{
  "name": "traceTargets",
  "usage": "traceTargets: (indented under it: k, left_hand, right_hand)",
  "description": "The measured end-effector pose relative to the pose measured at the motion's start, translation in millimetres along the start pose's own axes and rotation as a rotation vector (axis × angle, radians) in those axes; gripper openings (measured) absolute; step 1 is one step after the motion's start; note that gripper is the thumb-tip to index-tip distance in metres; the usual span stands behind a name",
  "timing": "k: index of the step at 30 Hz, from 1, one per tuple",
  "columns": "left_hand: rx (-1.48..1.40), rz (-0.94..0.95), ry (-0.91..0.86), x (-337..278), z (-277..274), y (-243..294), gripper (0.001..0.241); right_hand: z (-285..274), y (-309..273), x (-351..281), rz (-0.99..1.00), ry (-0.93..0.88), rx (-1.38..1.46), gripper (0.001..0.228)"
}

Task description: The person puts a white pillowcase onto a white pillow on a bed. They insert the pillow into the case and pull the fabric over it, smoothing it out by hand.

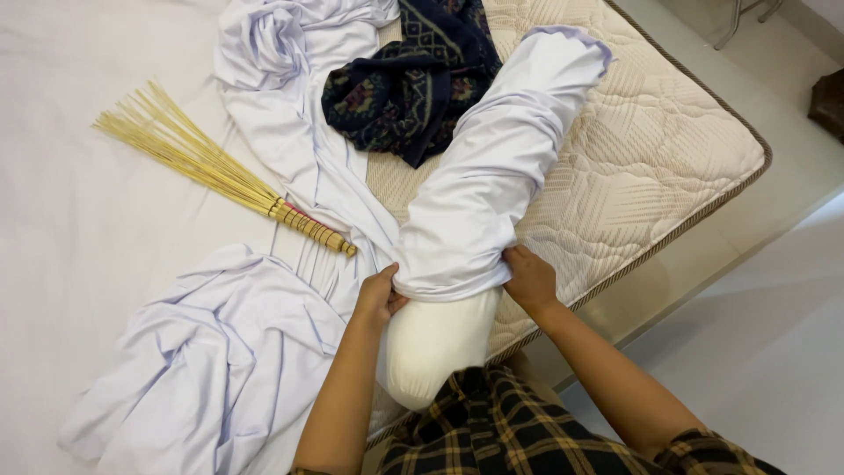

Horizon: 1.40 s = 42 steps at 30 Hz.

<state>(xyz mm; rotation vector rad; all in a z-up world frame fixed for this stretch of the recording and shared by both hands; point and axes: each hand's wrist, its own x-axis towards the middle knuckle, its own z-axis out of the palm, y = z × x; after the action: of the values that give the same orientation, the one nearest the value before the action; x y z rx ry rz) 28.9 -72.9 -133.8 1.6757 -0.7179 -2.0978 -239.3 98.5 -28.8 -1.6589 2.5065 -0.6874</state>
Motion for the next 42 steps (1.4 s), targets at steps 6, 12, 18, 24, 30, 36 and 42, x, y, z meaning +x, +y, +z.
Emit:
traceTargets:
  k: [6,12,18,24,30,36,42]
  left_hand:
    - [0.259,0.094,0.104,8,-4,6,0.041]
    - [0.702,0.204,0.162,32,-71,-49,0.035]
    - [0.630,0.076,0.012,-94,-93,-66,0.032]
    - [0.755,0.034,-0.009,-121,-85,-19,0.033]
    - [1.251,0.700,0.120,-160,13,97,0.024]
    - [1.112,1.058,0.006,-141,96,105,0.019]
    - [1.131,1.459,0.143,-145,112,109,0.011]
  right_hand:
    - [9,3,-12,0.104,-0.233,0.037,0.031]
    - [10,8,-75,-0.048,-0.238,0.003,0.022]
    - [27,22,-146,-0.075,-0.333,0.262,0.045]
    - [-34,-13,-114,-0.198,-0.716,0.529,0.008]
    - [-87,-28,-66,-0.112,-0.763,0.514,0.044]
    - [-87,-17,-4,0.222,-0.503,0.537,0.037]
    - [-78,-26,32,0.180,-0.362,0.512,0.040]
